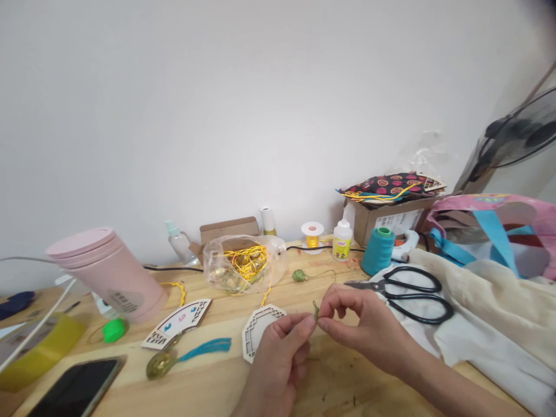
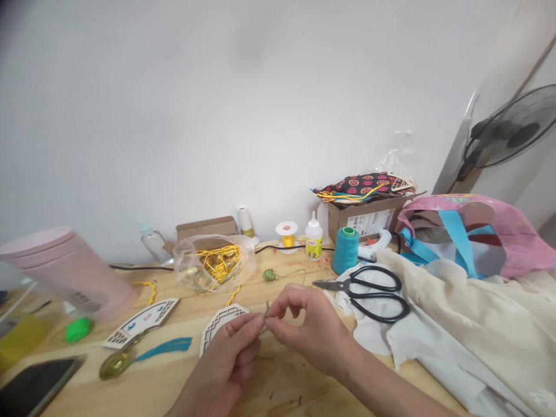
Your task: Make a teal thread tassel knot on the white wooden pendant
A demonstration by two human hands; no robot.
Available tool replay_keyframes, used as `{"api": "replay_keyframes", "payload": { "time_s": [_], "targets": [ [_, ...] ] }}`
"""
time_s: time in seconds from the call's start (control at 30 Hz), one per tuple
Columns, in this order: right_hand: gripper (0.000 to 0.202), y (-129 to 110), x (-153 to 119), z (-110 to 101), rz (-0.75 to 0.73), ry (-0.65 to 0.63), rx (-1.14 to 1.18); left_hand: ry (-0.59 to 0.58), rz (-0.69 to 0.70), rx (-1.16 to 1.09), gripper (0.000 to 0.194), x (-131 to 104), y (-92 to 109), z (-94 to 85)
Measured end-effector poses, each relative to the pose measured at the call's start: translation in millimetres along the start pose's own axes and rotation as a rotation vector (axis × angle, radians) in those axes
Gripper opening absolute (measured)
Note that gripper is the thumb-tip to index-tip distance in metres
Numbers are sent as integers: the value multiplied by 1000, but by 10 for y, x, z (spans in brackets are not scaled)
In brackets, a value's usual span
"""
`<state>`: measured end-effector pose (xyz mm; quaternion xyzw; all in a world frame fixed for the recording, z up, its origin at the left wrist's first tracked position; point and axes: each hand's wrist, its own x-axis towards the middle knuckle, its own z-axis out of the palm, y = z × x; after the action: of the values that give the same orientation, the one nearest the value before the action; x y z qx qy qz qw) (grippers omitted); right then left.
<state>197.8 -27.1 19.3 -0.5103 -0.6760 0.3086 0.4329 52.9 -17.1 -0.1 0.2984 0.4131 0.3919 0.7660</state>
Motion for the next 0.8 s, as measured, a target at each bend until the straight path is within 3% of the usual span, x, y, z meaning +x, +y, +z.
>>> {"api": "replay_keyframes", "payload": {
  "time_s": [0.23,0.53,0.8],
  "targets": [
    [9,-12,-29,-2,-105,50,-52,-25,3,-14,16,5,-11,-13],
    [11,-33,-54,-25,-292,73,24,-110,-91,-185,24,-16,14,-18],
    [8,-24,-48,-8,-371,122,-34,-62,-92,-205,32,-11,-3,-12]
  ]
}}
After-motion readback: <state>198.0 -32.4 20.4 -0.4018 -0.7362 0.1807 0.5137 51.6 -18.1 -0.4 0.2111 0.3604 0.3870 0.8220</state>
